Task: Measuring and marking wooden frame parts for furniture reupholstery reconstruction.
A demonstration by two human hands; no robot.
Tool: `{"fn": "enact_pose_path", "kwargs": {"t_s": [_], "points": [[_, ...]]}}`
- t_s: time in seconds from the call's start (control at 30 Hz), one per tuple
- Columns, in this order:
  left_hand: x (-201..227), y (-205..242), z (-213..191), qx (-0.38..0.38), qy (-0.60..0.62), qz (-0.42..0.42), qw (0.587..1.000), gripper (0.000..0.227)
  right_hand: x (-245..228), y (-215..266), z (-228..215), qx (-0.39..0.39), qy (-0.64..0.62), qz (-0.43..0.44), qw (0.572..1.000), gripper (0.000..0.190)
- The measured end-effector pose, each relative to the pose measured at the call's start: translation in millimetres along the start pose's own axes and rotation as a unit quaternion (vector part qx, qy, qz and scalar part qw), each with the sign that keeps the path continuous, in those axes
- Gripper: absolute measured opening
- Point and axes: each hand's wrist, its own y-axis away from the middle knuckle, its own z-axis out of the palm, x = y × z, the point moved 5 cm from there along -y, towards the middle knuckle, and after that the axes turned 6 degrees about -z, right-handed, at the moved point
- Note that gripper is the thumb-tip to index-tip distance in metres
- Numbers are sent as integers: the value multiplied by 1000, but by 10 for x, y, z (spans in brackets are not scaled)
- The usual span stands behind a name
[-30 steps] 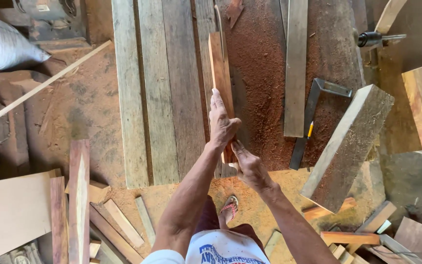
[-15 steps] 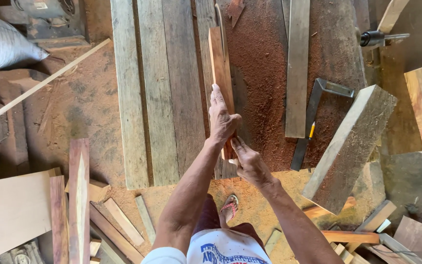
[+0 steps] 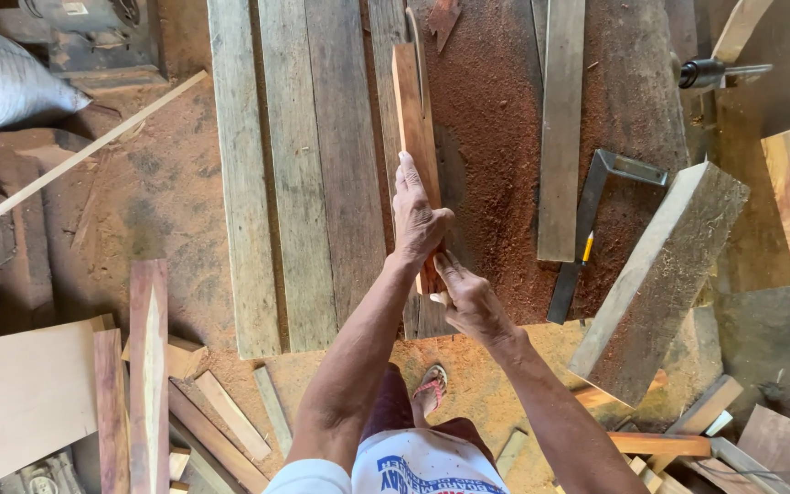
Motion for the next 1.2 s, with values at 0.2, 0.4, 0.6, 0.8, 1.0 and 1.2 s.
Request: {"fn": "enact_pose_path", "kwargs": {"t_s": [0.2,0.4,0.6,0.8,1.0,1.2], "points": [[-82,-88,66,-13,-1,-8,1000,116,218,71,177,-27,15,48,998,78],[-15,-135,19,-20,-17,-38,999,115,282,65,218,-35,70,21,997,87],[3,-201,5,-25,-4,-32,999,115,225,-72,115,-29,41,38,998,80],[6,-245,16,2,-15,-10,1000,115,70,-243,-53,-21,28,28,999,81],[40,-319,-5,-2,-10,-8,1000,115,192,-263,18,-34,43,19,998,80],[31,-405,17,-23,-5,-34,999,116,395,-241,152,-102,33,91,990,73]]}}
